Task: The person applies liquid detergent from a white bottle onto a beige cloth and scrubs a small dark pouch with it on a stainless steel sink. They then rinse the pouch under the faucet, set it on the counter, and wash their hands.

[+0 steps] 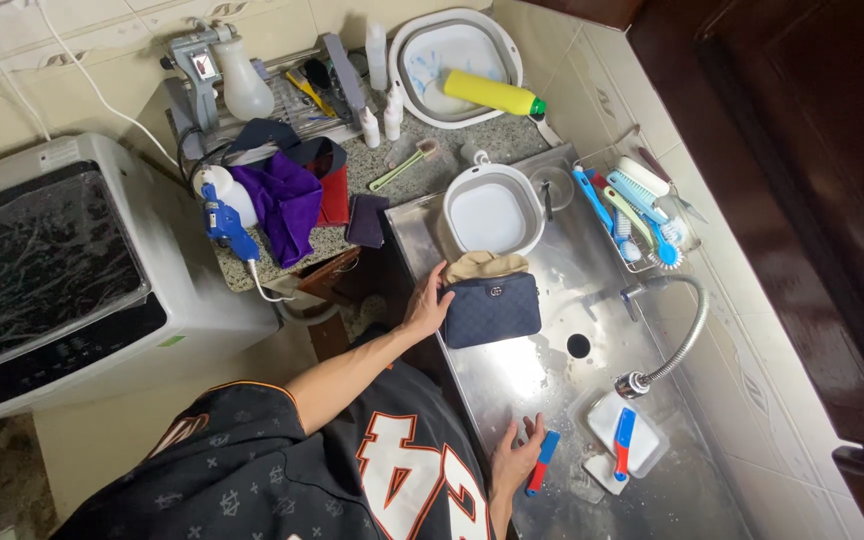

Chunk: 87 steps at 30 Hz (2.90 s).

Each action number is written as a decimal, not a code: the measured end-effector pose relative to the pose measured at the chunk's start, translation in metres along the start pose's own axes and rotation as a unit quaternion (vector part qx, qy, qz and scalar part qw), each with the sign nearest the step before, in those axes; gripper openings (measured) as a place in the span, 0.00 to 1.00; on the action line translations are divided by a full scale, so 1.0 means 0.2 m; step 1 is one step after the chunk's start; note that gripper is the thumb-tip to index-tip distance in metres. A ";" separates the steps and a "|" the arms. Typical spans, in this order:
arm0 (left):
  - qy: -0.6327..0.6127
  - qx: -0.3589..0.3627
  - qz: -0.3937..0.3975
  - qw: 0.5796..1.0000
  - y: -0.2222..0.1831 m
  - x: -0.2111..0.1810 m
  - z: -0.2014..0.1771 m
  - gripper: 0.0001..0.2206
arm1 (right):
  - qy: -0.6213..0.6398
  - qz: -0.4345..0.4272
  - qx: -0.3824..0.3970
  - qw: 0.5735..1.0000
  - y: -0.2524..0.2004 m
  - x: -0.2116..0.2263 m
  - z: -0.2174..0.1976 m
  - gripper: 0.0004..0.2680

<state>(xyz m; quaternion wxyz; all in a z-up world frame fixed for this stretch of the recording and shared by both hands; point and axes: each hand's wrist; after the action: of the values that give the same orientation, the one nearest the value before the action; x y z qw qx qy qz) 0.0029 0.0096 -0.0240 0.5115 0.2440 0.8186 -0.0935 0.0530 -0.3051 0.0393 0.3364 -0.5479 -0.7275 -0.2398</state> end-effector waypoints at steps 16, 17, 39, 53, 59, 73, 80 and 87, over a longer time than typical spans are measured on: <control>-0.113 0.143 0.062 0.981 0.37 -0.17 -0.21 0.09 | 0.037 0.037 0.008 0.999 0.20 0.27 0.13 0.23; -0.114 0.146 0.059 0.981 0.38 -0.19 -0.22 0.09 | 0.033 0.039 0.009 0.999 0.21 0.30 0.15 0.23; -0.141 0.293 0.208 0.923 0.60 -0.51 -0.46 0.08 | 0.369 0.241 0.102 0.892 0.67 0.41 0.58 0.28; -0.123 0.247 0.002 0.961 0.88 -0.11 -0.35 0.06 | 0.301 0.194 0.149 0.922 0.50 0.60 0.68 0.13; -0.006 0.105 -0.014 0.994 1.08 0.25 -0.10 0.07 | 0.100 0.031 0.130 0.986 0.44 0.54 0.68 0.16; 0.129 0.264 -0.195 0.936 1.13 0.15 -0.11 0.16 | 0.171 0.082 0.110 0.976 0.35 0.63 0.57 0.20; 0.148 0.255 -0.143 0.945 1.15 0.31 0.03 0.15 | 0.195 0.099 0.113 0.969 0.38 0.58 0.57 0.21; 0.160 0.197 -0.109 0.961 1.13 0.31 -0.02 0.14 | 0.215 0.101 0.132 0.962 0.39 0.67 0.57 0.22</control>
<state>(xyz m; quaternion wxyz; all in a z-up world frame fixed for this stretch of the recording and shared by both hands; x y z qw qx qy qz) 0.0902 0.2252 -0.0547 0.3026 0.2605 0.8769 -0.2678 0.0792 -0.1168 0.0635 0.5767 -0.5049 -0.6038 -0.2190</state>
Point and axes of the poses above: each hand's wrist, its own y-axis towards the middle knuckle, its own z-axis out of the palm, x = y × z, and after that the axes turned 2 degrees about -x, right-handed
